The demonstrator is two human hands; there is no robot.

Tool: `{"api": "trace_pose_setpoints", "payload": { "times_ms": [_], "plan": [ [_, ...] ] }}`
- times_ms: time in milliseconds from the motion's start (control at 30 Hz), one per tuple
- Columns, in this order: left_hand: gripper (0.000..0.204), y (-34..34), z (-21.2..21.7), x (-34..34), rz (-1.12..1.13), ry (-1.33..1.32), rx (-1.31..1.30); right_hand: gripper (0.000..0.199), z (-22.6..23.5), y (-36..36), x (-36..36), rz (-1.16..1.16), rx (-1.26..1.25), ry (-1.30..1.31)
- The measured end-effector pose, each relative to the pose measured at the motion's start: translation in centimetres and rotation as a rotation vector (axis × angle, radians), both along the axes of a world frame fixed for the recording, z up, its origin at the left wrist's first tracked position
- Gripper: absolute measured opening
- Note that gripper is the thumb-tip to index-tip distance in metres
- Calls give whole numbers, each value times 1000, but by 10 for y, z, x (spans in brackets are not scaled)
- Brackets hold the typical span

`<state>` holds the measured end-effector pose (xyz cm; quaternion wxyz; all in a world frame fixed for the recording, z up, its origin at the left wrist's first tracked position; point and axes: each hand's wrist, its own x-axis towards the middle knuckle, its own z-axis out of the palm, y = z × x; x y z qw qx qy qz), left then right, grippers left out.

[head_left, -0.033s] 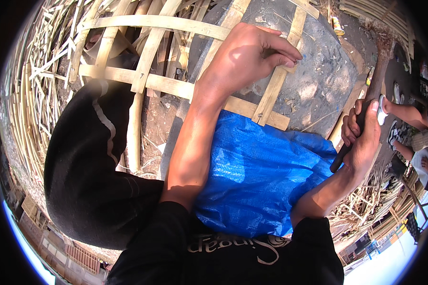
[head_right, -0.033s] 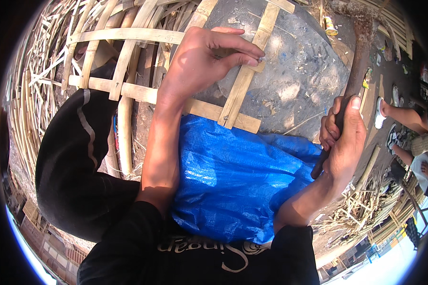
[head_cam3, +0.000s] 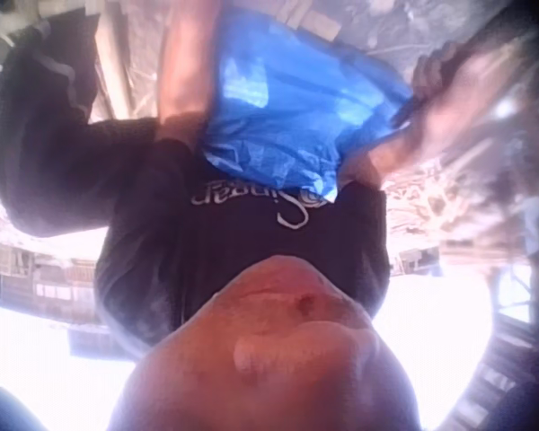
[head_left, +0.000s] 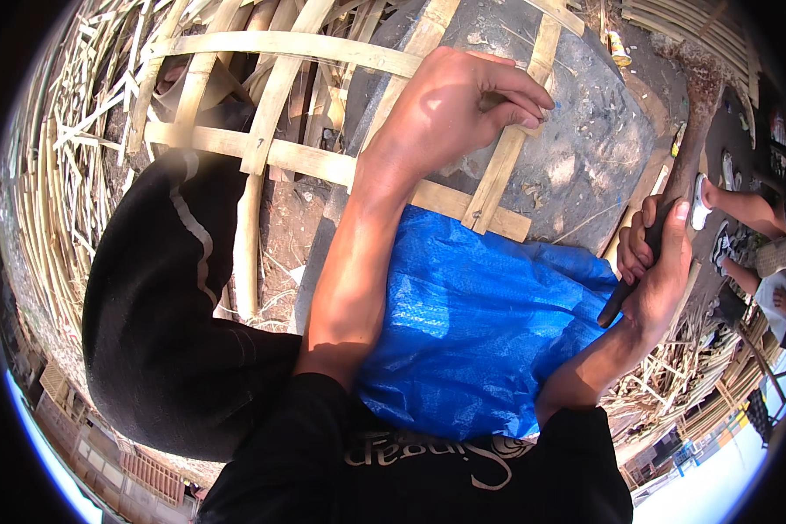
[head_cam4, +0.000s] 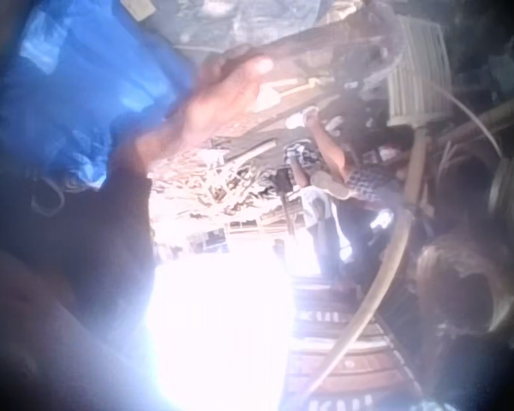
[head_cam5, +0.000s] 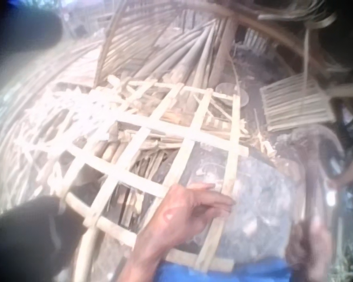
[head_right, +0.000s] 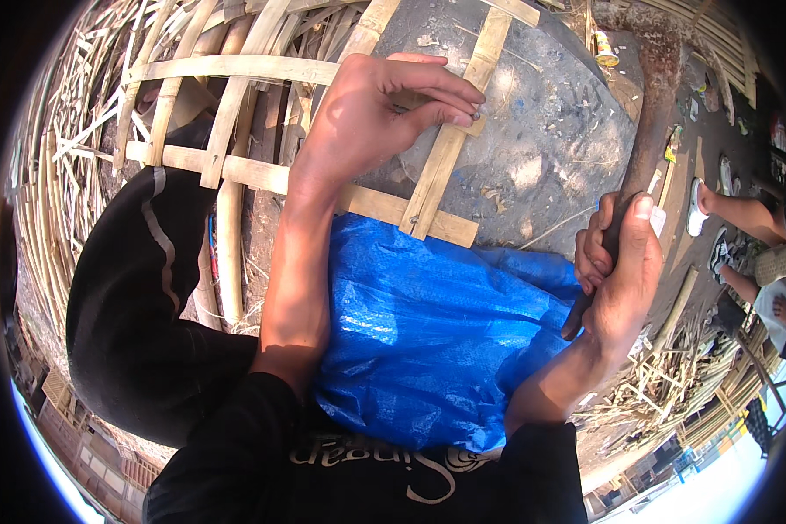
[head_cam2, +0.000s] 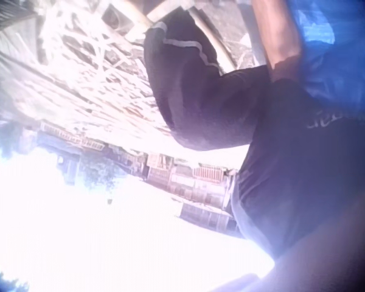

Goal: The person constructs a bamboo lattice by placing thin bamboo strips into a frame, securing them with nails using a hammer, and then uses a machete-like knife to shave and trim bamboo poles.

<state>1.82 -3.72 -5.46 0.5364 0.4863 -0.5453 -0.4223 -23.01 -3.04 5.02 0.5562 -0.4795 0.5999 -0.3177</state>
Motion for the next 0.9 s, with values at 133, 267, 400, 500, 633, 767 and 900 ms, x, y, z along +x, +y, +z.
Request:
{"api": "trace_pose_setpoints", "payload": {
  "times_ms": [133,267,400,500,633,767,900],
  "plan": [
    [25,5,0,5,34,-6,40,44,2,55,5,42,149,170],
    [26,2,0,5,19,-63,-56,43,6,67,26,67,120,190],
    [26,1,-5,6,12,4,-49,46,20,63,35,60,180,261],
    [25,1,-8,7,5,12,-85,45,21,72,27,56,169,269],
    [25,1,-3,7,-17,-27,-80,40,11,93,22,1,161,228],
    [25,2,-5,8,-31,-21,-67,36,-4,107,28,-14,103,213],
    [24,1,-9,11,-47,-9,-82,36,-10,106,30,0,120,228]
  ]
}}
